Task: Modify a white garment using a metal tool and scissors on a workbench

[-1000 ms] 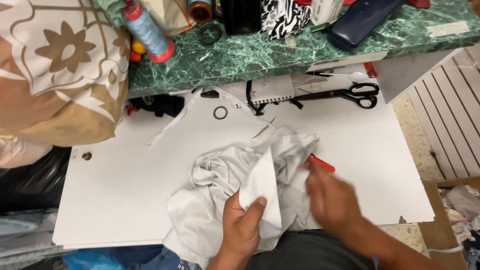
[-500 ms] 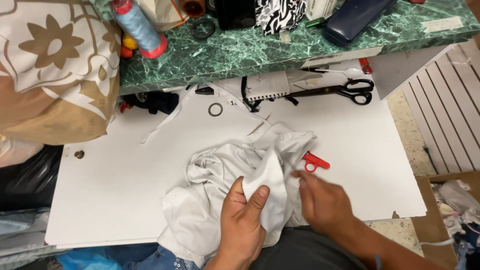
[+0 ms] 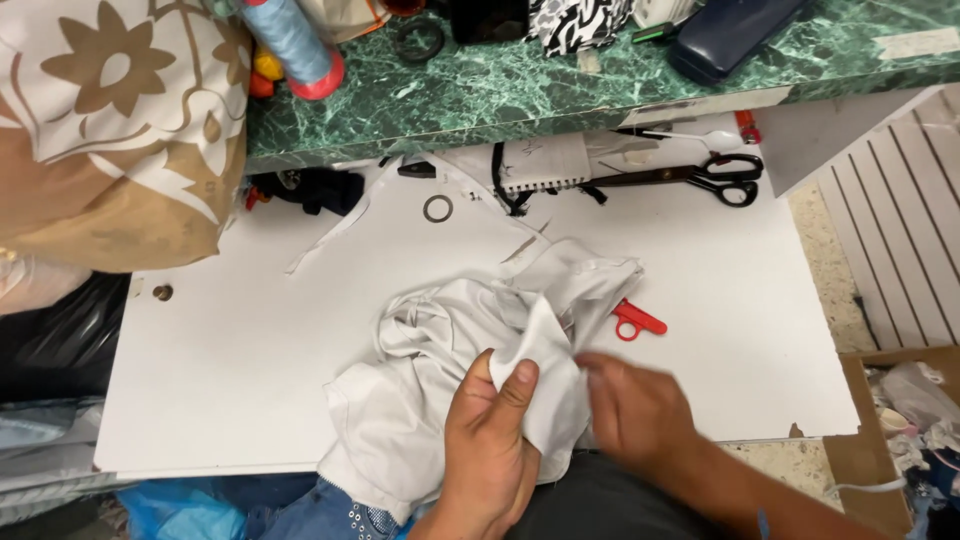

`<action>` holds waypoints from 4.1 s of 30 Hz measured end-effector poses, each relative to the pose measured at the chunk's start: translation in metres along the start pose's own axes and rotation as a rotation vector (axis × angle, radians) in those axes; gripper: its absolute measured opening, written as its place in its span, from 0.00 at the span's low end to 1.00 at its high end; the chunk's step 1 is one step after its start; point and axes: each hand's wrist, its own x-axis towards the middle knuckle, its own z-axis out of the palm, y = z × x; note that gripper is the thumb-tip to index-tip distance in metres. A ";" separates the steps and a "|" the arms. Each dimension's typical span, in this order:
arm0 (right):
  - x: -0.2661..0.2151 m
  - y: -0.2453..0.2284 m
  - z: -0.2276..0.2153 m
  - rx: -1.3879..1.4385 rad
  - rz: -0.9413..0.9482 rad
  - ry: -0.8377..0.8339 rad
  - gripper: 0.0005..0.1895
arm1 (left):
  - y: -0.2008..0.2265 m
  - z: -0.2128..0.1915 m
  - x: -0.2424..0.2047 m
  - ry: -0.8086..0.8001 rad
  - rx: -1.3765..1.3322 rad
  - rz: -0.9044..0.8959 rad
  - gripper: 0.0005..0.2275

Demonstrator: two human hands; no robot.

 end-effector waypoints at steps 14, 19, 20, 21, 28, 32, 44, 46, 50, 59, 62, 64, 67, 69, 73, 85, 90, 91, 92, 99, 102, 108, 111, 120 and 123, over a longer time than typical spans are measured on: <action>-0.007 0.014 0.012 -0.001 0.177 -0.077 0.13 | 0.010 0.004 0.005 0.133 -0.027 -0.071 0.13; 0.013 0.027 0.005 0.003 0.773 -0.295 0.18 | 0.013 0.004 0.014 0.154 0.016 -0.035 0.20; 0.003 0.024 0.009 0.038 0.487 -0.246 0.17 | 0.011 -0.001 0.017 0.130 0.058 -0.015 0.17; -0.007 0.020 0.011 0.073 0.203 -0.193 0.16 | 0.009 -0.005 0.019 0.107 0.101 0.005 0.14; 0.048 0.020 0.024 0.515 0.748 -0.118 0.15 | 0.018 -0.062 0.092 0.136 0.266 0.274 0.03; 0.070 -0.010 0.040 0.803 0.737 -0.166 0.05 | 0.056 -0.025 0.109 -0.098 0.694 0.400 0.05; 0.077 0.028 0.040 1.238 1.223 0.136 0.07 | 0.040 -0.094 0.037 -0.393 1.551 0.552 0.13; 0.078 0.026 0.031 1.311 1.189 0.147 0.06 | 0.045 -0.105 0.031 -0.391 1.411 0.777 0.07; 0.073 0.017 0.030 1.347 1.124 -0.006 0.06 | 0.079 -0.105 0.022 0.094 1.341 1.318 0.11; 0.021 0.008 0.046 1.086 1.514 -0.262 0.09 | 0.070 -0.140 0.029 0.388 1.285 1.200 0.11; -0.005 0.015 0.036 0.925 1.508 -0.484 0.14 | 0.054 -0.158 0.023 0.589 1.241 0.979 0.18; -0.014 0.015 0.022 0.827 1.481 -0.608 0.19 | 0.033 -0.175 0.014 0.694 1.152 0.900 0.22; -0.011 0.004 -0.001 0.571 1.355 -0.727 0.21 | -0.002 -0.196 -0.003 0.756 0.659 0.708 0.26; -0.003 -0.005 -0.015 0.415 1.142 -0.886 0.23 | -0.019 -0.192 -0.012 0.811 -0.002 0.277 0.14; 0.013 -0.016 -0.011 0.415 0.869 -1.010 0.19 | -0.043 -0.197 -0.029 0.669 0.018 -0.021 0.14; 0.036 -0.042 0.033 0.333 0.346 -0.398 0.16 | -0.010 -0.094 -0.021 0.295 0.317 -0.092 0.27; 0.047 -0.047 0.019 0.452 0.511 -0.304 0.04 | -0.002 -0.080 -0.022 -0.159 0.757 0.358 0.23; 0.048 -0.048 0.013 0.445 0.517 -0.295 0.04 | 0.001 -0.076 -0.022 -0.170 0.756 0.353 0.23; 0.049 -0.048 0.009 0.455 0.429 -0.297 0.03 | 0.003 -0.072 -0.022 -0.183 0.826 0.385 0.25; 0.045 -0.054 -0.057 1.661 0.370 -0.338 0.03 | 0.000 -0.075 -0.009 0.126 0.628 0.094 0.32; 0.039 -0.027 -0.035 1.273 0.319 -0.146 0.03 | 0.005 -0.071 -0.011 0.034 0.749 0.236 0.29; 0.045 -0.029 -0.019 0.475 0.460 -0.340 0.19 | 0.009 -0.053 -0.013 -0.161 0.880 0.580 0.19; 0.054 -0.034 -0.004 0.375 0.362 -0.355 0.13 | -0.005 -0.069 -0.006 -0.203 0.745 0.551 0.18; 0.055 -0.030 -0.001 0.417 0.465 -0.519 0.05 | -0.002 -0.078 -0.002 -0.017 1.093 0.663 0.06; 0.058 -0.030 -0.006 0.506 0.278 -0.452 0.05 | 0.011 -0.069 -0.002 -0.099 1.113 0.756 0.08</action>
